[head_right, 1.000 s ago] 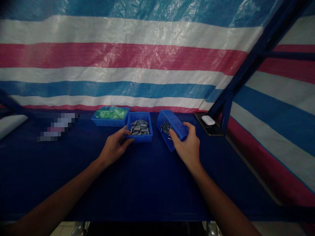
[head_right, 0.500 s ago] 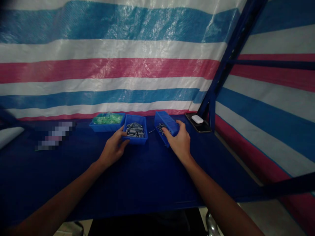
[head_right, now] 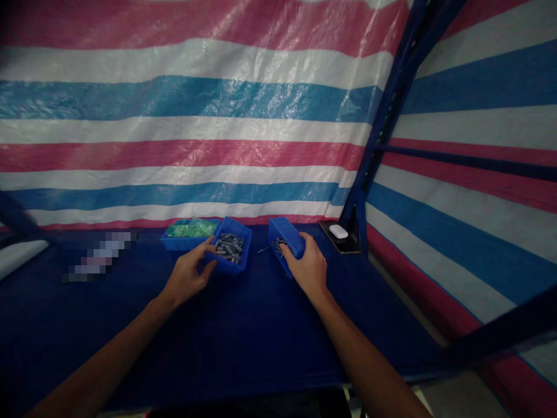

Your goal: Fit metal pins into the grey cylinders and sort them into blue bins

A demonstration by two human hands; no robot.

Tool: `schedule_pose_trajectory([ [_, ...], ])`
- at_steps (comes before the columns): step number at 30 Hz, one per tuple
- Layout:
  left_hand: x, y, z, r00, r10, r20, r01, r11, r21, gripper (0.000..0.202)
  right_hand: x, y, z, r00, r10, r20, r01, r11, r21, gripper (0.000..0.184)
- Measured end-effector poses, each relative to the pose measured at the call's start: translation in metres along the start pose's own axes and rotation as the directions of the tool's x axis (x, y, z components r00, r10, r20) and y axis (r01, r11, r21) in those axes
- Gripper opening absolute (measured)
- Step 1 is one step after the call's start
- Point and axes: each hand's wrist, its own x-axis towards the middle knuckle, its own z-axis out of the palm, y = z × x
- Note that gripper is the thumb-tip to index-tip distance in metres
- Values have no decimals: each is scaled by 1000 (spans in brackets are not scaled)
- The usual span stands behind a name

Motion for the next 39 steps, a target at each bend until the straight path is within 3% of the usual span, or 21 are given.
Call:
schedule_pose_trajectory([
  [7, 2, 3, 3, 1000, 13, 1, -13, 1000, 2, 18, 2, 0, -2, 1000, -5, 0, 5, 1000, 2, 59],
  [15, 14, 11, -7, 997, 60, 51, -58, 998, -35, 13, 0, -2, -2, 997, -73, 17, 74, 995, -73, 56],
  [26, 30, 8, -7, 964, 136, 227, -151, 987, 50, 17, 2, 6, 2, 996, -82, -24, 80, 993, -87, 48],
  [39, 31, 23, -10, 911, 188, 367, -233, 969, 81, 21, 2, 7, 4, 993, -121, -15, 118, 988, -102, 48],
])
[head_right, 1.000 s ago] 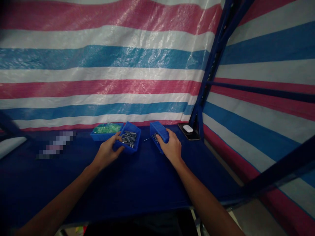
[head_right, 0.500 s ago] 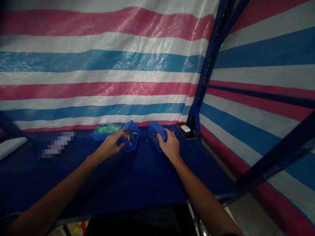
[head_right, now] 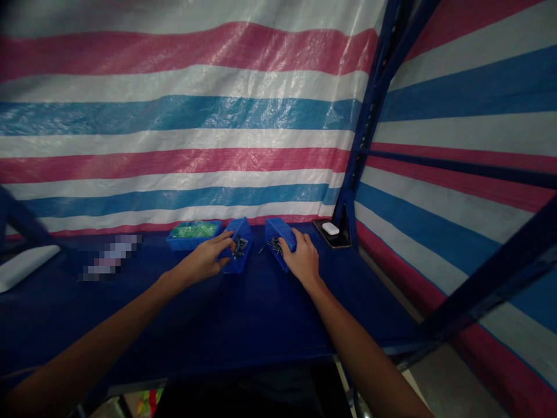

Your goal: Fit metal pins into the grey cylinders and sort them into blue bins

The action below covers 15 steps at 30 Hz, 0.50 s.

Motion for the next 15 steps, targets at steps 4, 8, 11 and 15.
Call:
schedule_pose_trajectory([
  [4, -1, 9, 1, 1000, -3, 20, 3, 1000, 13, 23, 0, 0, 0, 1000, 9, 0, -9, 1000, 5, 50],
  [8, -3, 16, 0, 1000, -27, 7, 27, 1000, -13, 25, -1, 1, 1, 1000, -3, -16, 4, 1000, 25, 52],
  [11, -8, 19, 1, 999, -26, -45, 23, 998, -56, 28, -1, 0, 0, 1000, -4, -17, 4, 999, 32, 53],
  [15, -20, 25, 16, 953, -149, -263, 115, 983, -141, 41, 0, -1, 0, 1000, -1, -17, 2, 999, 40, 50],
])
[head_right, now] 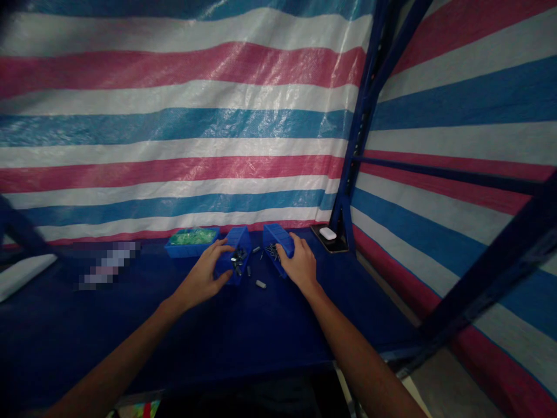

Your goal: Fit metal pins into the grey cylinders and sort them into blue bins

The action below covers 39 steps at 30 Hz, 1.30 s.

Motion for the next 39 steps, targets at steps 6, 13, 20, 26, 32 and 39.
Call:
schedule_pose_trajectory([
  [6, -14, 3, 30, 910, -412, -51, 381, 878, -291, 85, -1, -1, -2, 1000, 1, 9, -1, 1000, 28, 48],
  [13, -11, -7, 35, 877, -481, -26, 443, 827, -347, 79, -3, 3, -3, 999, -40, 9, 39, 996, 79, 49],
  [20, -14, -3, 28, 909, -416, -33, 398, 888, -229, 75, -3, 3, -2, 998, -56, -9, 57, 996, 67, 46],
  [26, -20, 2, 22, 910, -413, -37, 403, 901, -162, 75, -3, 2, -2, 999, -50, 9, 49, 997, 56, 45],
  [32, -21, 2, 18, 921, -389, -29, 381, 912, -155, 73, -3, 5, 0, 999, -50, 15, 49, 997, 56, 46],
  [39, -23, 1, 11, 949, -313, -26, 308, 943, -130, 72, -3, 8, 1, 998, -58, 23, 57, 997, 52, 45],
])
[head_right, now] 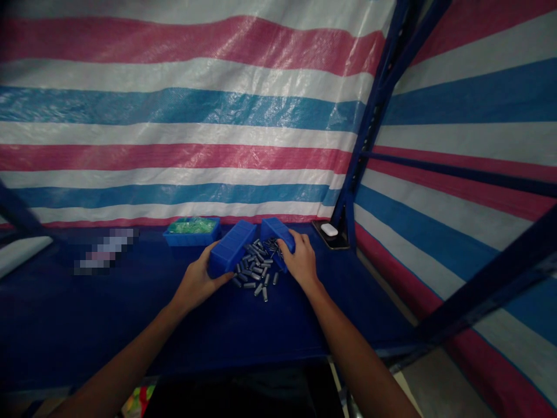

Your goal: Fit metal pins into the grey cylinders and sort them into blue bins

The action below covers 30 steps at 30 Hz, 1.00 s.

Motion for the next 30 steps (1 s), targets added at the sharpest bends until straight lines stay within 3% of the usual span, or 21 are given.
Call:
schedule_pose_trajectory([
  [8, -3, 1, -3, 994, 100, -42, -98, 995, 30, 72, 2, 5, -1, 1000, -12, 16, 10, 998, 63, 46],
  [18, 2, -7, -15, 951, -32, -309, -22, 985, -172, 73, 3, 9, -8, 994, -98, 43, 93, 991, 97, 42],
  [24, 5, -17, -20, 934, -108, -339, 2, 954, -299, 76, 3, 11, -10, 985, -158, 70, 151, 984, 94, 39],
  [30, 6, -21, -18, 941, -112, -319, 6, 949, -314, 75, -4, 7, -17, 959, -270, 92, 268, 963, 27, 42],
])
